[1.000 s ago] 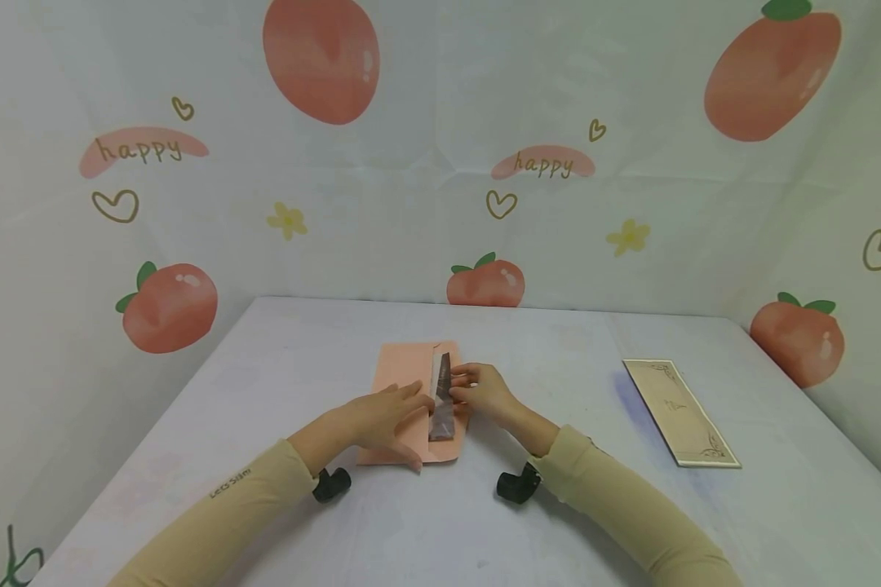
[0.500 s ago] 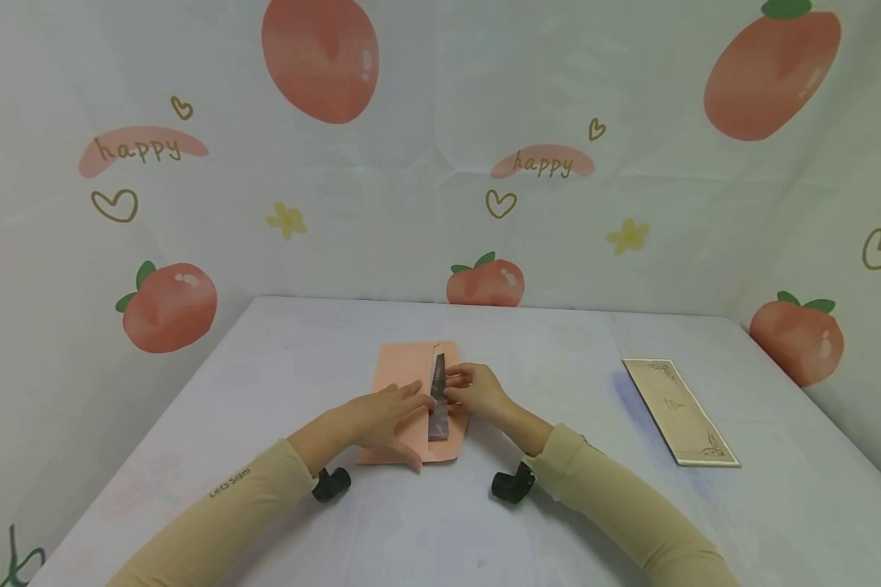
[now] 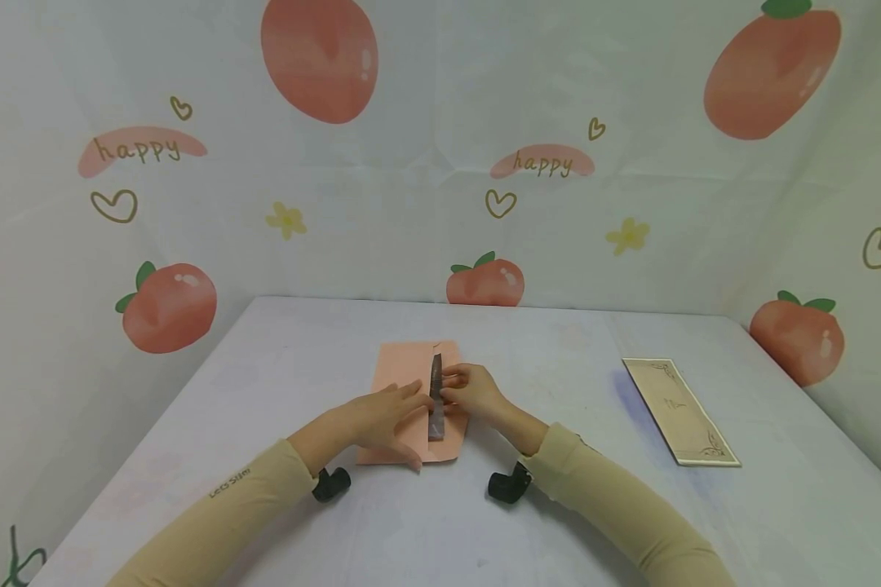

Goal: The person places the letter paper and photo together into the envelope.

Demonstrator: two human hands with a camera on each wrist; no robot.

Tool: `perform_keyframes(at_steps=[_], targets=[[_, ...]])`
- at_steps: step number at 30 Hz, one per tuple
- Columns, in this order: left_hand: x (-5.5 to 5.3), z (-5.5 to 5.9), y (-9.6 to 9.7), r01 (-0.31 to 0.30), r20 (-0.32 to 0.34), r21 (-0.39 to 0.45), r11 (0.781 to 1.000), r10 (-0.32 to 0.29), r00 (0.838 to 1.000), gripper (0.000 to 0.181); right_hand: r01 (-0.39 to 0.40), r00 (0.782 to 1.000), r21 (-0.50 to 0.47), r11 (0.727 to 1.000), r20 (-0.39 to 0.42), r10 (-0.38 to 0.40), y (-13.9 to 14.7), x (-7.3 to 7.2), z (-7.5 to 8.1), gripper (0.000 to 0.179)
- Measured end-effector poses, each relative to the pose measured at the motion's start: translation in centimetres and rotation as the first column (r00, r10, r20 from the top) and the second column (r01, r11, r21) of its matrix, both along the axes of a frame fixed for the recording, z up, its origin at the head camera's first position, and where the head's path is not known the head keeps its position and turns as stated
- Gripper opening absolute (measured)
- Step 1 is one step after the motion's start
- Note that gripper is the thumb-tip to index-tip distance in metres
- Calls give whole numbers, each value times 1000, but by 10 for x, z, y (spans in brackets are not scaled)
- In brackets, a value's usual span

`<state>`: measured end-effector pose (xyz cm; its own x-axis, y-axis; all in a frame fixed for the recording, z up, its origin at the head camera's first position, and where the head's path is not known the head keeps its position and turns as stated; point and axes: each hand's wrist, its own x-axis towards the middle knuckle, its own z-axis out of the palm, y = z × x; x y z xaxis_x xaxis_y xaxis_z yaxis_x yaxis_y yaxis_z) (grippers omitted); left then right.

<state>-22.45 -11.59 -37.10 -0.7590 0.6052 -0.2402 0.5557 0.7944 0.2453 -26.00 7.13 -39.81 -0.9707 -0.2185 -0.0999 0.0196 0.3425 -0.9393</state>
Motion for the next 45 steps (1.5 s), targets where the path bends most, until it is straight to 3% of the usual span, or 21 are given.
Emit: perform_keyframes(at_steps=[33, 45], targets=[[2, 2, 1, -24, 7, -34, 999, 24, 1000, 86, -38, 999, 4, 999, -3, 38, -9, 1, -1, 37], [1, 1, 1, -16, -1, -30, 999, 16, 1000, 83, -37, 998, 75, 997, -52, 41, -9, 0, -3, 35]])
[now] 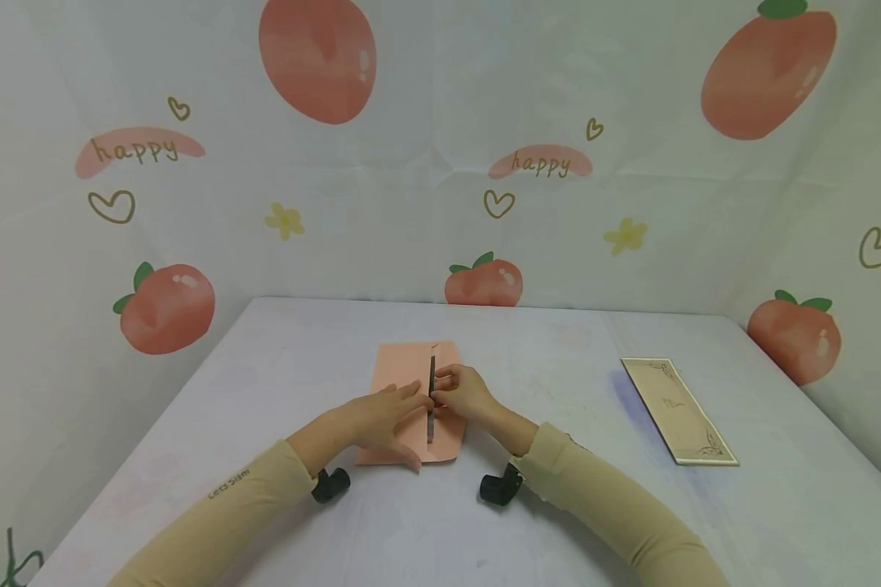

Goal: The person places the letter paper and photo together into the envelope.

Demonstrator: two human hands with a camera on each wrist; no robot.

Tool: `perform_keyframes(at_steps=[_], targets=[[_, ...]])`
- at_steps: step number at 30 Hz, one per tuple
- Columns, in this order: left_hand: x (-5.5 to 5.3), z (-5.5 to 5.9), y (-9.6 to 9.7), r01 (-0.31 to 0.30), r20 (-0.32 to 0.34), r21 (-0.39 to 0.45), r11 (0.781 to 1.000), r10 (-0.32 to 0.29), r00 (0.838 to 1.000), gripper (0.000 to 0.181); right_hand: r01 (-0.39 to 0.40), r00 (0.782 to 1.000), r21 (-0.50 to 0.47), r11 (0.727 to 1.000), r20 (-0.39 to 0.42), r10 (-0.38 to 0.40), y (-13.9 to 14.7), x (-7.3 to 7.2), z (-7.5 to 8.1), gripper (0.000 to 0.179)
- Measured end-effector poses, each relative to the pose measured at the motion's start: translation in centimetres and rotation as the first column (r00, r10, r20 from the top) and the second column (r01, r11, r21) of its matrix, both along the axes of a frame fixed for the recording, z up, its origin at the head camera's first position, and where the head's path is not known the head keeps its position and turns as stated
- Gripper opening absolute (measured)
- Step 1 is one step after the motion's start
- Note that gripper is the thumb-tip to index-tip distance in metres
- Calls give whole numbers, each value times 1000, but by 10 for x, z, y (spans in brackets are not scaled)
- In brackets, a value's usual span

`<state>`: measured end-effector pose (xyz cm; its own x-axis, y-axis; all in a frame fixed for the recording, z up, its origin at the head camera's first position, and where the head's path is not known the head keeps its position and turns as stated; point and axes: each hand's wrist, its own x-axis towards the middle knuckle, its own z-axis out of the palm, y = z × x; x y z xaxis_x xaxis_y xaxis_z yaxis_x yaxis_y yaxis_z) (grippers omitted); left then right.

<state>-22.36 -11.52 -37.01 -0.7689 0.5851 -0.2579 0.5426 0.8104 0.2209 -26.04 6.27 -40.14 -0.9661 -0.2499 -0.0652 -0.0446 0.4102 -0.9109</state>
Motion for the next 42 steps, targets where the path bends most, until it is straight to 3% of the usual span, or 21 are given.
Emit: perform_keyframes(at_steps=[8, 25, 31, 42], targets=[[-1, -1, -1, 2, 0, 10, 1000, -2, 1000, 80, -13, 999, -49, 999, 38, 15, 3, 1, 2, 36], [-2, -2, 0, 24, -10, 15, 1000, -24, 1000, 78, 6, 999, 4, 1000, 35, -6, 24, 10, 19, 29], [1, 2, 0, 11, -5, 15, 1000, -11, 1000, 76, -30, 995, -64, 998, 91, 36, 39, 13, 23, 34], [2, 3, 0, -4, 8, 21, 1000, 4, 1000, 75, -30, 998, -15, 999, 50, 30, 74, 17, 24, 33]])
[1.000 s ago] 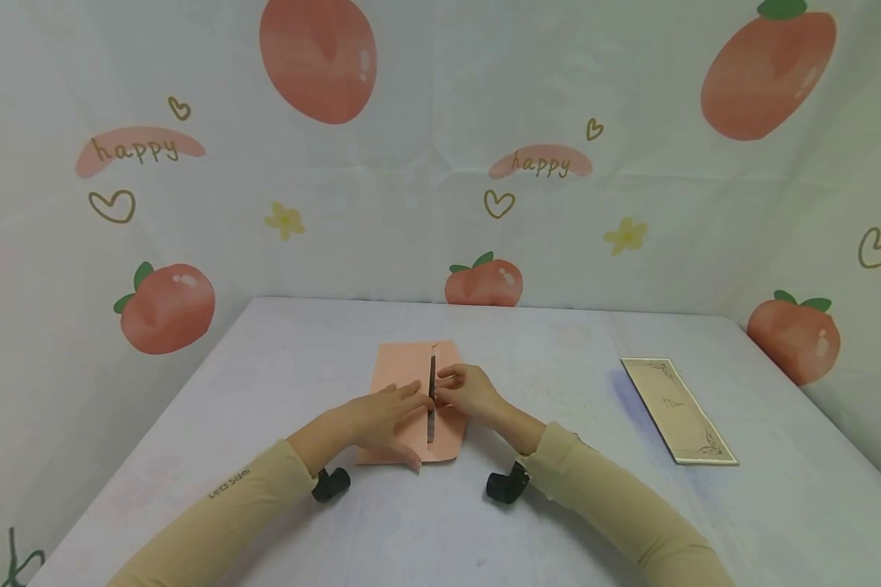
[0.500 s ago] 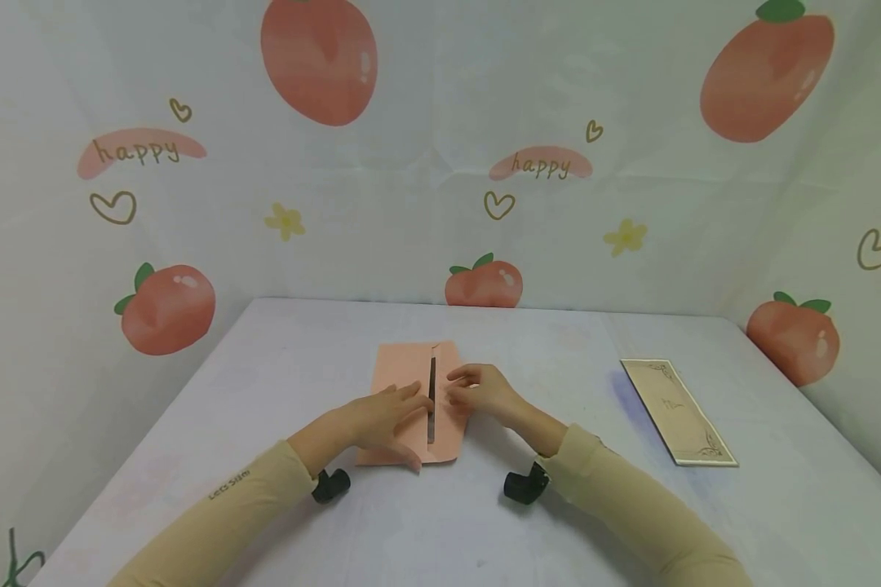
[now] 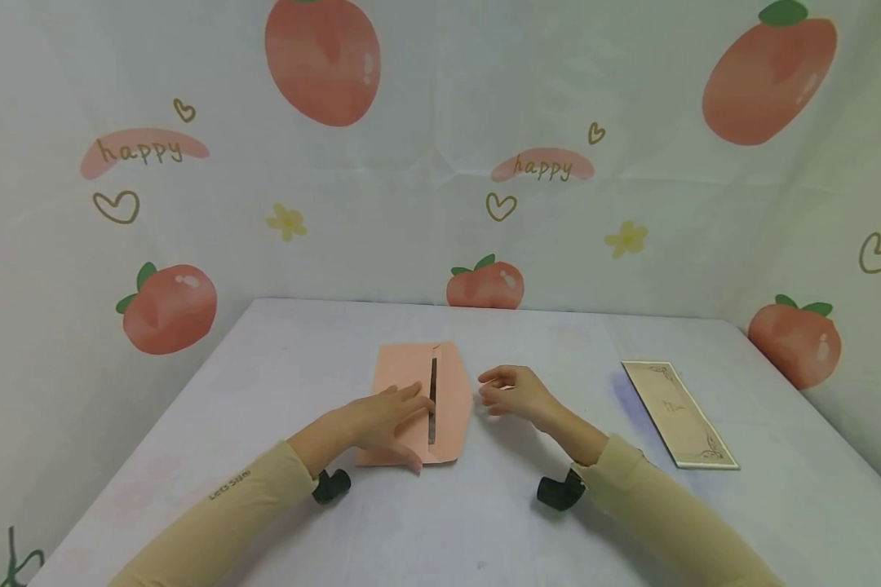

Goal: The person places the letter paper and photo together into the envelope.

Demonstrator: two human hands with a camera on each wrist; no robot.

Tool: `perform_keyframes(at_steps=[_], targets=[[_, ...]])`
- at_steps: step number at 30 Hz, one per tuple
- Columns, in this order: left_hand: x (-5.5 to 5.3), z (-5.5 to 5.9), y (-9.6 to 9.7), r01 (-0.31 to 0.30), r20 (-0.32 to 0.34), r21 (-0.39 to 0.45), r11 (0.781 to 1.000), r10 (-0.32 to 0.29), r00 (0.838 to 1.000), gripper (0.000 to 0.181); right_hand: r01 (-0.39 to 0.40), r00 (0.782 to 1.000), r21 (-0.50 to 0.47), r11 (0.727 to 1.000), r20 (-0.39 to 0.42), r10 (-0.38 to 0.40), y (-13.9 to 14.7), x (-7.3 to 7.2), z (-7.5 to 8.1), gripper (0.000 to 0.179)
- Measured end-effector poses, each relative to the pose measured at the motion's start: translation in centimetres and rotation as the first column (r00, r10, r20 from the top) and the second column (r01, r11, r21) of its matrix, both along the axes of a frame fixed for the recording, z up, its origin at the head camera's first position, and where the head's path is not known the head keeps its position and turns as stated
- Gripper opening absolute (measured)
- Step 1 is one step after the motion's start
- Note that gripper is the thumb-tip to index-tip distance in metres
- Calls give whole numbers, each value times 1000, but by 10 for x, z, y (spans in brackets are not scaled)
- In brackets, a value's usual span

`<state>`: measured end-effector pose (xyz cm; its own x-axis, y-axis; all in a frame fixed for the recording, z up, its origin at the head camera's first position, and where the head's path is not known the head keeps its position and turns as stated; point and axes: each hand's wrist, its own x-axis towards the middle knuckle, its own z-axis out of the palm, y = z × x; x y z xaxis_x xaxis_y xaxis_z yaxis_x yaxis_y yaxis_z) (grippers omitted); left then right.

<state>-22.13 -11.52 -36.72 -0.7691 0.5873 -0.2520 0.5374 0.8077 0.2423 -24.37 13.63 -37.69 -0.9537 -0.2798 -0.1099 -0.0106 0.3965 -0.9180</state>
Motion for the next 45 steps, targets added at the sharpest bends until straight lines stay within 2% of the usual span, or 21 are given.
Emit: perform_keyframes(at_steps=[10, 17, 25, 36, 45], targets=[[-1, -3, -1, 2, -10, -5, 1000, -3, 1000, 78, 72, 996, 67, 995, -56, -68, 46, 2, 7, 36], [-1, -2, -1, -4, 1, 0, 1000, 4, 1000, 76, 167, 984, 148, 975, -94, -154, 83, -6, 13, 39], [0, -1, -1, 2, 0, 9, 1000, -2, 1000, 75, 228, 972, 204, 952, -106, -210, 128, -11, 18, 46], [-1, 0, 0, 3, -8, -6, 1000, -3, 1000, 76, 298, 955, 216, 930, -65, -291, 184, -7, 30, 57], [1, 2, 0, 5, -10, -2, 1000, -5, 1000, 76, 358, 930, 219, 907, 2, -368, 221, -5, 28, 64]])
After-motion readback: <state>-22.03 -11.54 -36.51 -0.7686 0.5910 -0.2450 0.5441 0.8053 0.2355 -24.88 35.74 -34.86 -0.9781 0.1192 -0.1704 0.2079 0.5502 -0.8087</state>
